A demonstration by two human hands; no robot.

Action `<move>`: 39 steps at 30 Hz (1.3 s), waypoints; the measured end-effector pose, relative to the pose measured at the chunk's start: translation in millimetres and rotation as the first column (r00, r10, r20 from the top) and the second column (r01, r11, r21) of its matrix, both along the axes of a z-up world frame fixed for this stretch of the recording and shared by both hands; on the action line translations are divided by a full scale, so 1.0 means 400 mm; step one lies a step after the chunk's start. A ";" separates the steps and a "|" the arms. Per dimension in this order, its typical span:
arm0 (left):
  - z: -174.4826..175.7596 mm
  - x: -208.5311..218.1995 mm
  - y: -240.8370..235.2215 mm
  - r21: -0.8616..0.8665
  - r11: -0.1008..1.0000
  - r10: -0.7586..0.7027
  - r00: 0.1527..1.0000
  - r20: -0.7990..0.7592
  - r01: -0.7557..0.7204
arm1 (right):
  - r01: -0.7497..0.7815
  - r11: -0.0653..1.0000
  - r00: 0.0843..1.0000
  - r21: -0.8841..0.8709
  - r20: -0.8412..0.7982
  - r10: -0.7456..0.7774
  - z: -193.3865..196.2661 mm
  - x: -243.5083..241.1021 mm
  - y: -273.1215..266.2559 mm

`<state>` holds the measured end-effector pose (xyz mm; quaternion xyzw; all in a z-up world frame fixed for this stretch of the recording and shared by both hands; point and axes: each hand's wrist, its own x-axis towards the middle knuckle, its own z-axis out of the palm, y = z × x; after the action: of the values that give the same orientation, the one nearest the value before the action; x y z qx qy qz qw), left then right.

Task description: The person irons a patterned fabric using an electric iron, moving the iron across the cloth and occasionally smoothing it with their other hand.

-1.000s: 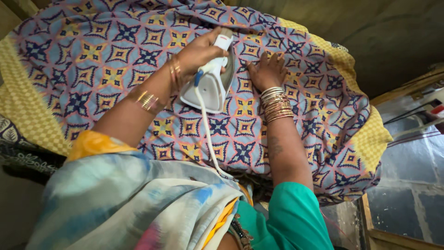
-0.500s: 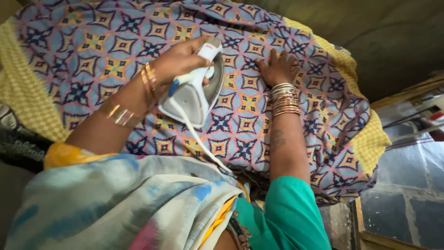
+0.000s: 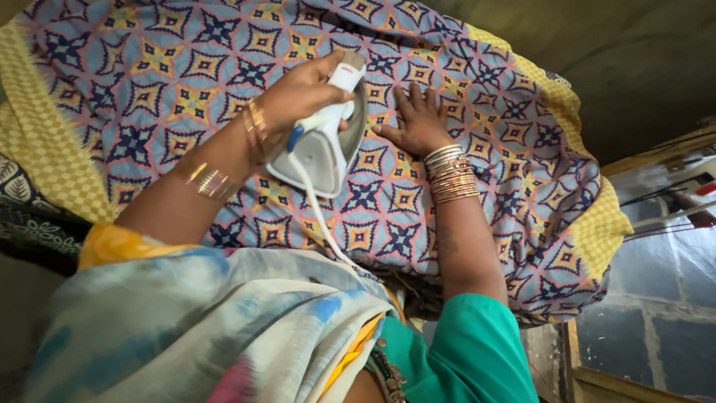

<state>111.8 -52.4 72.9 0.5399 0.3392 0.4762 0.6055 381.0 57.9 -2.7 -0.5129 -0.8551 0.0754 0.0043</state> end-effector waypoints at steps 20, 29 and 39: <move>-0.007 0.079 0.005 -0.115 0.990 -0.080 0.997 0.022 0.082 | 0.000 0.972 0.983 0.237 -0.179 0.044 -0.031 0.070 0.084; -0.022 0.182 0.191 -0.045 0.991 -0.126 0.992 -0.010 0.126 | 0.200 0.963 0.971 0.180 -0.167 -0.171 -0.056 0.112 0.135; -0.052 0.245 0.325 -0.030 0.999 -0.017 1.000 -0.002 0.017 | 0.200 0.959 0.971 0.202 -0.175 -0.165 -0.064 0.153 0.161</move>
<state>209.6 77.4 52.1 0.5343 0.3423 0.4652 0.6172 442.2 122.5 -28.2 -0.5788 -0.8041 0.0205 0.1343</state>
